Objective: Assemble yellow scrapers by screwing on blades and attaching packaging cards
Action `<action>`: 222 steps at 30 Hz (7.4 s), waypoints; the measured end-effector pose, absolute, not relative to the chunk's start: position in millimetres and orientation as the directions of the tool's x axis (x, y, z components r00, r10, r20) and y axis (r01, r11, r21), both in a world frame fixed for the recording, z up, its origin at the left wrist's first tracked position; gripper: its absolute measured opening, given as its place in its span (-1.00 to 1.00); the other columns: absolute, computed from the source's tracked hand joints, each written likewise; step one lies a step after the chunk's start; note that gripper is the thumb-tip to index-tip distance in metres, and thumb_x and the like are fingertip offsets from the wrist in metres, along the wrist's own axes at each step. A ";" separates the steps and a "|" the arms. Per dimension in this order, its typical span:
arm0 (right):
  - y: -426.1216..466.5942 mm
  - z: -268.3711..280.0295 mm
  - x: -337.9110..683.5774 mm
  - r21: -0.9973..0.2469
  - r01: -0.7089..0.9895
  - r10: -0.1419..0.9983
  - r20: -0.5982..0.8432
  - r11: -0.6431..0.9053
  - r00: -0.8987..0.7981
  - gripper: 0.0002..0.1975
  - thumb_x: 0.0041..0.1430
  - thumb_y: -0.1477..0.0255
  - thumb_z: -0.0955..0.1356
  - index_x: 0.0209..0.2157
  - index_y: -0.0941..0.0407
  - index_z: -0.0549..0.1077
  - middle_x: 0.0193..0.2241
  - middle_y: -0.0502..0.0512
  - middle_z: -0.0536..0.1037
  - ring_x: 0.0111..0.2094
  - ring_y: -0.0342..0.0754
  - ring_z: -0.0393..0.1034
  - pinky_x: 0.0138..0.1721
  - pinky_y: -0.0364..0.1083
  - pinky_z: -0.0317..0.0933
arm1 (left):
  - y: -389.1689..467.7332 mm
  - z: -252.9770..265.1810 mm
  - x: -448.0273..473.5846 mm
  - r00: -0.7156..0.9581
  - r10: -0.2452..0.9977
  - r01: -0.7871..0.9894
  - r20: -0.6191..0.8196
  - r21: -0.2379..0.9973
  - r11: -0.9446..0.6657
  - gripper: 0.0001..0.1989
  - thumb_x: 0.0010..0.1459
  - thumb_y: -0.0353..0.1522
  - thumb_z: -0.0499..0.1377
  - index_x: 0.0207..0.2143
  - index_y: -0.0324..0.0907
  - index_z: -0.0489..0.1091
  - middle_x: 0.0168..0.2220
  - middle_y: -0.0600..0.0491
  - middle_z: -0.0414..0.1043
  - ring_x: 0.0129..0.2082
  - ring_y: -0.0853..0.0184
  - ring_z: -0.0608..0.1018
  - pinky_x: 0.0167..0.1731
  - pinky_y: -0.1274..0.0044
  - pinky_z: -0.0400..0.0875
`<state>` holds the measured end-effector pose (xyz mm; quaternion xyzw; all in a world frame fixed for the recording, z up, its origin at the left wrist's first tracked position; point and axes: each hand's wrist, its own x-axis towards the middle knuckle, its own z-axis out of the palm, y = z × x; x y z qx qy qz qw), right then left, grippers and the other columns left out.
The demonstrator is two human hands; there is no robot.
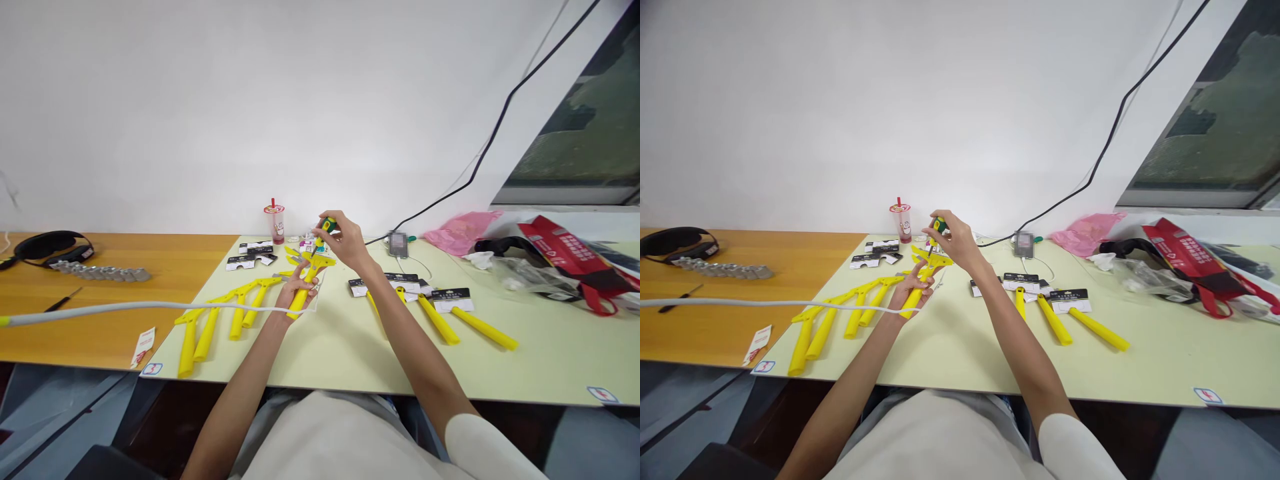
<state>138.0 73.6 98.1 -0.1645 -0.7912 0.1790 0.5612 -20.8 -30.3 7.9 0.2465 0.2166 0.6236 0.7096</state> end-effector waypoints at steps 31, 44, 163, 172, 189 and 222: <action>69.7 99.5 138.2 -0.275 0.075 0.282 0.880 0.959 -0.382 -0.55 0.47 0.05 0.38 0.27 -0.12 0.40 -0.07 0.10 0.46 -0.20 -0.03 0.50 -0.12 0.07 0.70 | -31.0 9.8 -20.5 0.090 0.996 -0.808 -0.010 0.584 0.079 -0.11 -0.12 -0.71 0.29 0.27 0.00 0.38 0.27 -0.16 0.45 -0.32 0.51 0.52 -0.44 0.72 0.36; 64.7 105.1 139.1 -0.299 -0.017 0.257 0.848 0.954 -0.464 -0.65 0.52 0.22 0.38 0.26 -0.09 0.43 -0.10 0.08 0.49 -0.19 -0.05 0.52 -0.12 0.05 0.65 | -29.0 5.3 -17.8 0.069 0.998 -0.780 -0.010 0.623 0.060 -0.11 -0.14 -0.72 0.30 0.27 0.00 0.43 -0.02 -0.04 0.56 -0.32 0.46 0.53 -0.46 0.69 0.34; 26.1 109.6 132.6 -0.268 -0.020 0.237 0.883 0.963 -0.405 -0.68 0.55 0.34 0.33 0.23 -0.08 0.27 -0.04 0.15 0.55 -0.08 0.04 0.57 -0.18 0.02 0.61 | -32.0 3.9 -19.6 0.044 0.991 -0.744 0.130 0.666 -0.054 -0.26 -0.15 -0.61 0.39 0.10 0.04 0.41 -0.21 0.10 0.47 -0.34 0.40 0.55 -0.52 0.65 0.34; 28.7 110.8 134.2 -0.273 0.034 0.257 0.847 0.961 -0.465 -0.72 0.55 0.32 0.32 0.20 -0.08 0.27 -0.06 0.12 0.55 -0.15 0.02 0.57 -0.21 0.05 0.60 | -31.4 2.6 -16.8 0.021 0.991 -0.709 0.135 0.700 -0.081 -0.24 -0.17 -0.58 0.41 0.10 0.05 0.39 -0.23 0.11 0.45 -0.33 0.38 0.57 -0.53 0.64 0.31; 48.8 97.2 124.7 -0.154 0.165 0.197 0.936 0.974 -0.292 -0.63 0.48 0.13 0.42 0.07 -0.04 0.22 -0.28 -0.02 0.55 -0.35 -0.07 0.49 -0.28 -0.06 0.39 | -32.5 1.8 -11.2 -0.009 0.985 -0.648 0.171 0.750 -0.135 -0.14 -0.15 -0.54 0.41 0.22 0.12 0.34 0.03 0.04 0.52 -0.32 0.43 0.58 -0.51 0.66 0.35; 47.9 114.6 141.7 -0.447 0.125 0.442 0.727 0.886 -0.525 -0.74 0.46 0.15 0.40 -0.06 0.01 0.33 -0.17 0.11 0.59 -0.26 -0.02 0.51 -0.21 -0.02 0.41 | -21.5 -4.6 -19.3 -0.189 0.969 -0.555 0.161 0.796 -0.240 -0.27 -0.15 -0.52 0.42 0.10 0.03 0.32 -0.05 0.05 0.55 -0.28 0.36 0.61 -0.44 0.60 0.35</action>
